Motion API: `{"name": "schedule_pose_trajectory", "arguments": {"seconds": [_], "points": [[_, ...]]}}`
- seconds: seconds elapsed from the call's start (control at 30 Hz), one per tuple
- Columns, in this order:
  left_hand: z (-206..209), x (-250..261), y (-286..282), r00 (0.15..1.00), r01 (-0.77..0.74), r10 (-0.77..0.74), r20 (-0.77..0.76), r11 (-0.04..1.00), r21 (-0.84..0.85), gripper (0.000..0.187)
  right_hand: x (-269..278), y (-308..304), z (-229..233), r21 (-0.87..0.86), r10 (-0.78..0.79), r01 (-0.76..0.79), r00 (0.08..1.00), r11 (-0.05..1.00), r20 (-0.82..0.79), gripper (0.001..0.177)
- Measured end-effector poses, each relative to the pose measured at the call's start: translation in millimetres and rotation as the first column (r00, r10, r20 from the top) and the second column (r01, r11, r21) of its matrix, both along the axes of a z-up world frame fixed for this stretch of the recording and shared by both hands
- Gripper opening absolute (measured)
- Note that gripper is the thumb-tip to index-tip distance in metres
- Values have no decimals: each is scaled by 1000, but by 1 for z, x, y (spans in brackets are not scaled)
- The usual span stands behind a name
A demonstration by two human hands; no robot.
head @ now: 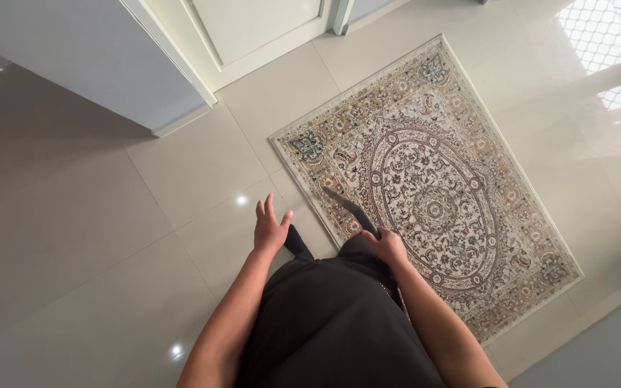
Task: The person vacuums a patterned area rug using a handheld vacuum cleaner with a hose attachment. They move the nozzle back and forth across the rug's surface, covering the central and edge areas systematically.
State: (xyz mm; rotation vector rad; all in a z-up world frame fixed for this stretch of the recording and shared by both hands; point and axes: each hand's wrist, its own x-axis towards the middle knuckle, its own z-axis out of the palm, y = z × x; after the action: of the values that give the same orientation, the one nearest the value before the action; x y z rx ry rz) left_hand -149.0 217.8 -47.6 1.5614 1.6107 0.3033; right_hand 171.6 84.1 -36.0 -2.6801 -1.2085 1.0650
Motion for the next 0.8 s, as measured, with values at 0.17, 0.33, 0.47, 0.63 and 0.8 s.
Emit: {"name": "schedule_pose_trajectory", "arguments": {"seconds": [0.17, 0.33, 0.47, 0.63, 0.8], "points": [[2, -6, -2, 998, -55, 55, 12, 998, -39, 82, 10, 25, 0, -101, 19, -27, 997, 994, -73, 71], [1, -5, -8, 990, -143, 141, -21, 981, -133, 82, 13, 43, -9, -65, 141, -146, 987, 987, -74, 72], [-3, -2, 4, 977, -209, 202, -67, 970, -123, 82, 26, 75, -7, -121, 199, -207, 977, 971, -75, 71], [4, 15, 39, 963, -258, 249, -101, 962, -90, 83, 52, 121, -1, -131, 198, -209, 976, 969, -97, 70], [28, 41, 73, 948, -317, 309, -72, 933, -170, 81, 77, 155, 5, -237, 138, -175, 977, 956, -164, 66]]}}
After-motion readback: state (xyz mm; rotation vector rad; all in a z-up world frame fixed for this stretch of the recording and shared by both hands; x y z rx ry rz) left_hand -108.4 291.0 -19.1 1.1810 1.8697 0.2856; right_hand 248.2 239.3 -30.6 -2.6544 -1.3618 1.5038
